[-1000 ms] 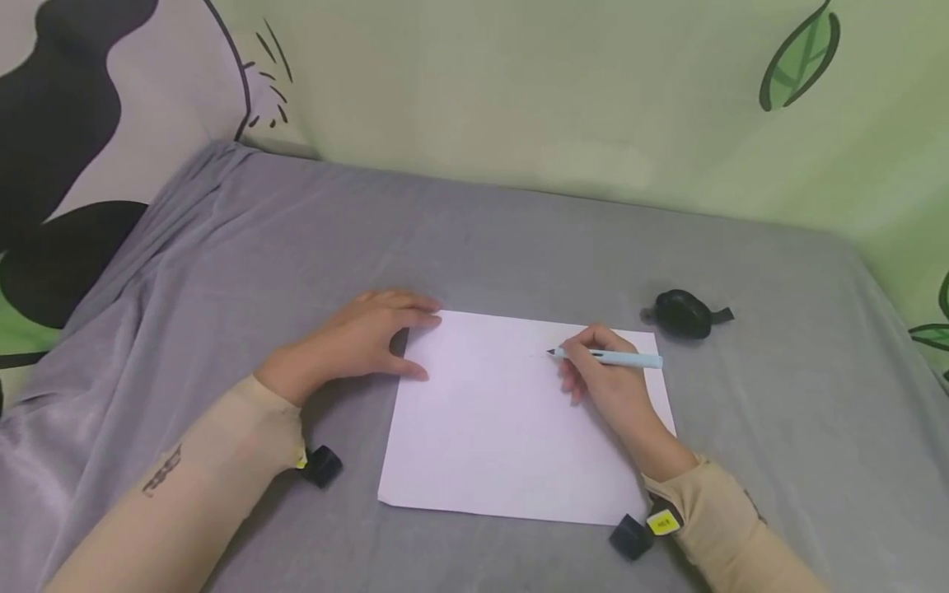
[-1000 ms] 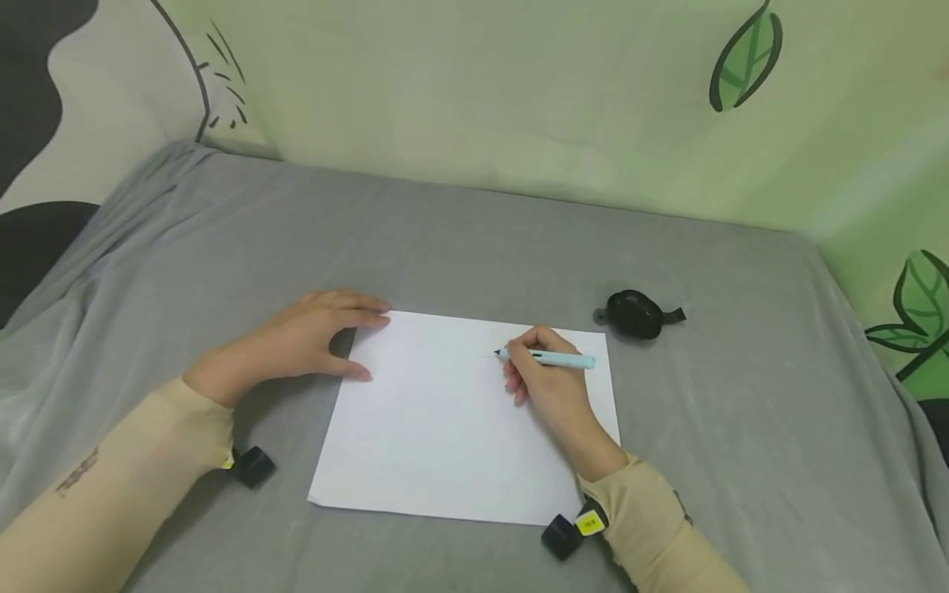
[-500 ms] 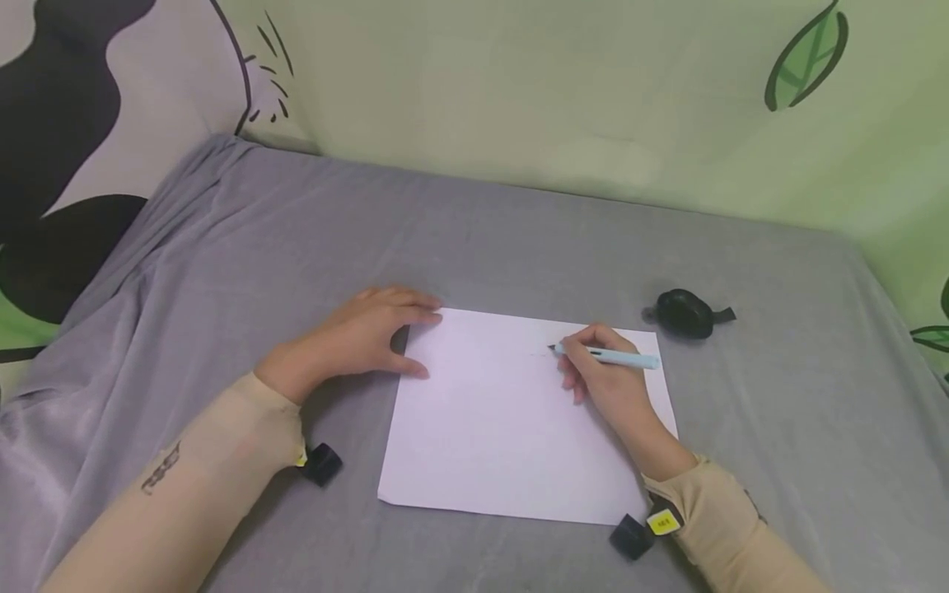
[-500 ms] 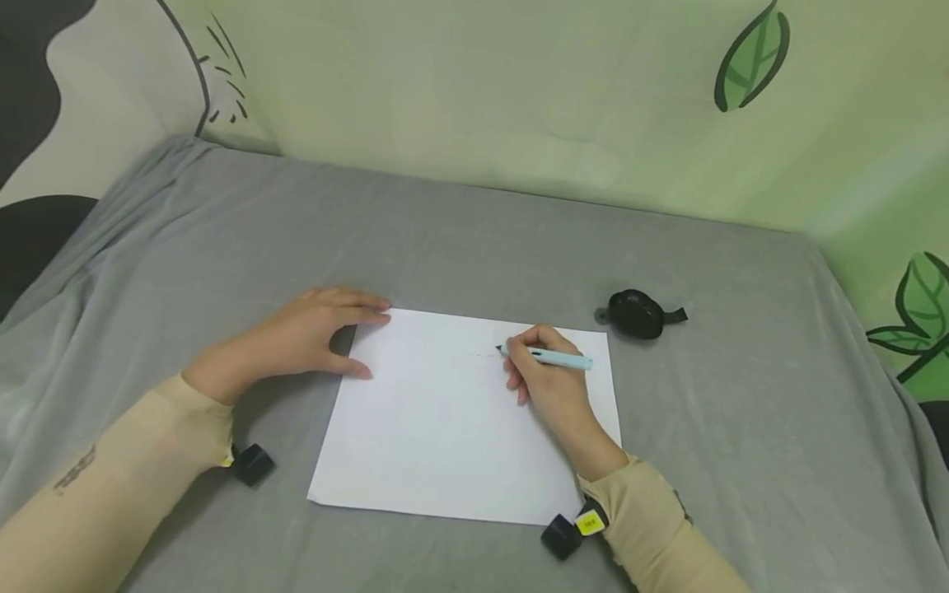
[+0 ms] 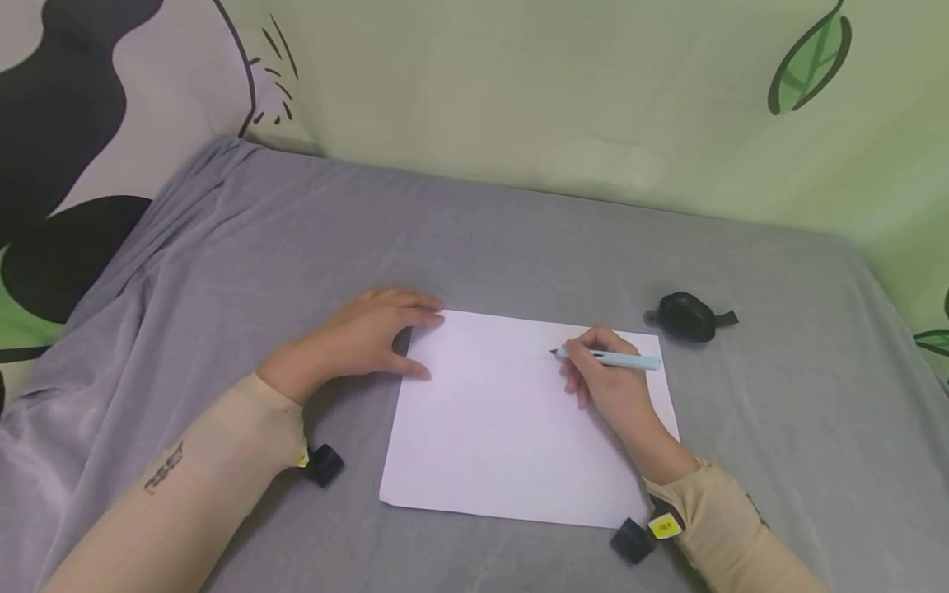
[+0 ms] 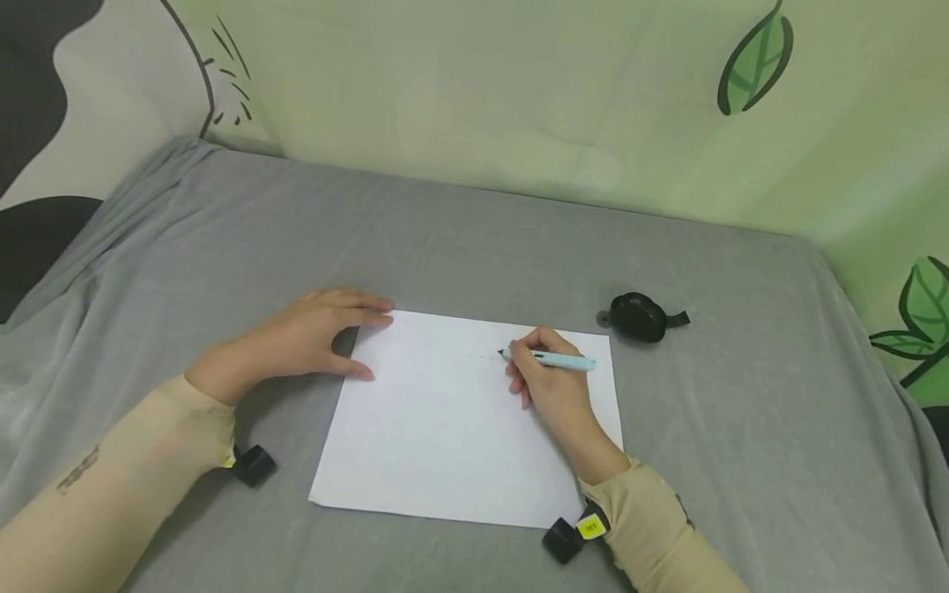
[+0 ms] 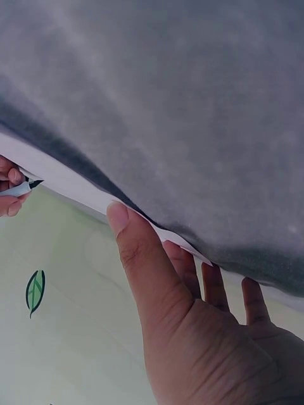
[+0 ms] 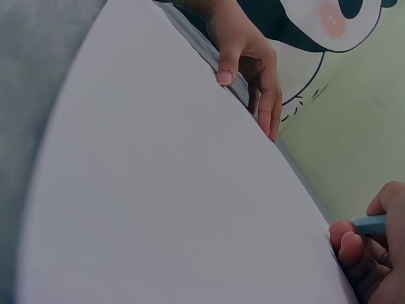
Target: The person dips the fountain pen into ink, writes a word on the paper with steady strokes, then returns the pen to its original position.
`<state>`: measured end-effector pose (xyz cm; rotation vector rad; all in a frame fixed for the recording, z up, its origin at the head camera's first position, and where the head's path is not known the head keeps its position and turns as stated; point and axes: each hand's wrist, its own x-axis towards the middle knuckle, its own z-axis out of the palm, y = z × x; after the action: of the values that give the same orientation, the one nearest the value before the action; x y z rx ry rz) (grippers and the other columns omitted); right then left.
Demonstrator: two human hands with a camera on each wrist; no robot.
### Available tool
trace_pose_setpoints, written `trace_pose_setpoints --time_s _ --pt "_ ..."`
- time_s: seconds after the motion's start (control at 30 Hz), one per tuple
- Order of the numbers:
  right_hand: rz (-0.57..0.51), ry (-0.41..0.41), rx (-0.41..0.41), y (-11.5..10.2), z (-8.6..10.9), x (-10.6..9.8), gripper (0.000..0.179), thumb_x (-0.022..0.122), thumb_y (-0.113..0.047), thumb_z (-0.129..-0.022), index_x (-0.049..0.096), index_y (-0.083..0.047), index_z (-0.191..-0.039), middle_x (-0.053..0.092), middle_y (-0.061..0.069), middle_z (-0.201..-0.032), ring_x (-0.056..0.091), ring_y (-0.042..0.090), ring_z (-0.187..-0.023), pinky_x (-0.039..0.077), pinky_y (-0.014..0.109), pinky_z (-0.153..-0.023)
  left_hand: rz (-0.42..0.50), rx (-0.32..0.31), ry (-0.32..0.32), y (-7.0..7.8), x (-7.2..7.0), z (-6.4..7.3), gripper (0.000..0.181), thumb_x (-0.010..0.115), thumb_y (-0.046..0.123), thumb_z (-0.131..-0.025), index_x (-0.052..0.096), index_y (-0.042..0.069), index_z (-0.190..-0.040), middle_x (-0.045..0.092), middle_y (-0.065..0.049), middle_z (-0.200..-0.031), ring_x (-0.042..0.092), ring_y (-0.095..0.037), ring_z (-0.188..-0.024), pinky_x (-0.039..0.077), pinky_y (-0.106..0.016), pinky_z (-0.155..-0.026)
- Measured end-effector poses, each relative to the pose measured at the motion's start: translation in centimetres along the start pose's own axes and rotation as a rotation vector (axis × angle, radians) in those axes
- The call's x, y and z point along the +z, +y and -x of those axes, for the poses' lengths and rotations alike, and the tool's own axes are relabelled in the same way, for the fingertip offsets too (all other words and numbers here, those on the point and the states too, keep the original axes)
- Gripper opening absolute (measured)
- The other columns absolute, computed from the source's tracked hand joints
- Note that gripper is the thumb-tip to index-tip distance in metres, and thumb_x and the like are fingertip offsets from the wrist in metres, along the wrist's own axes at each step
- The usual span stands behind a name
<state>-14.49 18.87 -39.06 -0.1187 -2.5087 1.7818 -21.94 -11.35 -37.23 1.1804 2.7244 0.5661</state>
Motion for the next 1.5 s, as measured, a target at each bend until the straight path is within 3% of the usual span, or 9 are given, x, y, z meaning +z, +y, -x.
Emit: trace_pose_setpoints --time_s 0.2,0.33,0.57,0.77,1.03,1.5 --pt "0.012 0.001 -0.014 0.04 0.04 -0.05 0.016 0.055 -0.008 -0.094 0.056 0.007 -0.09 0.062 -0.004 -0.063 0.053 0.005 -0.044 0.044 0.022 -0.038 0.007 0.005 0.01 0.0 0.02 0.04 0.07 0.08 0.043 -0.072 0.061 0.008 -0.13 0.053 -0.007 -0.142 0.043 -0.03 -0.135 0.031 -0.053 -0.11" --pt "-0.039 0.001 -0.036 0.05 0.07 -0.1 0.016 0.054 -0.008 -0.095 0.059 0.007 -0.098 0.063 -0.004 -0.064 0.054 0.006 -0.045 0.045 0.022 -0.039 0.007 0.006 0.012 -0.02 0.04 0.04 0.07 0.08 0.043 -0.072 0.061 0.008 -0.129 0.053 -0.007 -0.141 0.043 -0.03 -0.135 0.032 -0.053 -0.109" --pt "-0.087 -0.007 -0.026 0.0 0.26 -0.31 0.02 0.057 -0.012 -0.095 0.061 0.005 -0.105 0.067 -0.003 -0.074 0.065 0.007 -0.059 0.051 0.025 -0.047 0.003 0.004 0.004 0.01 0.08 -0.02 0.07 0.08 0.044 -0.072 0.061 0.009 -0.13 0.053 -0.007 -0.142 0.044 -0.03 -0.135 0.032 -0.053 -0.11" --pt "-0.058 -0.014 -0.013 -0.04 0.28 -0.37 0.02 0.057 -0.013 -0.095 0.058 0.006 -0.098 0.069 -0.006 -0.072 0.068 0.009 -0.06 0.052 0.025 -0.047 0.017 -0.006 -0.006 0.03 0.09 -0.02 0.071 0.08 0.043 -0.073 0.06 0.008 -0.13 0.052 -0.007 -0.142 0.043 -0.03 -0.135 0.031 -0.053 -0.11" --pt "-0.015 0.007 -0.077 0.17 0.24 -0.29 0.023 0.057 -0.012 -0.095 0.056 0.008 -0.084 0.066 -0.007 -0.064 0.059 0.007 -0.048 0.043 0.02 -0.039 0.011 0.003 0.019 -0.25 0.31 -0.08 0.07 0.081 0.044 -0.071 0.061 0.009 -0.129 0.054 -0.006 -0.14 0.045 -0.028 -0.134 0.032 -0.052 -0.108" --pt "-0.02 0.019 -0.06 0.16 0.11 -0.24 0.027 0.059 -0.015 -0.095 0.057 0.009 -0.083 0.067 -0.007 -0.063 0.056 0.007 -0.043 0.043 0.021 -0.038 0.015 -0.001 0.011 -0.27 0.33 -0.1 0.071 0.081 0.044 -0.072 0.061 0.009 -0.13 0.053 -0.005 -0.142 0.044 -0.028 -0.135 0.031 -0.053 -0.109"
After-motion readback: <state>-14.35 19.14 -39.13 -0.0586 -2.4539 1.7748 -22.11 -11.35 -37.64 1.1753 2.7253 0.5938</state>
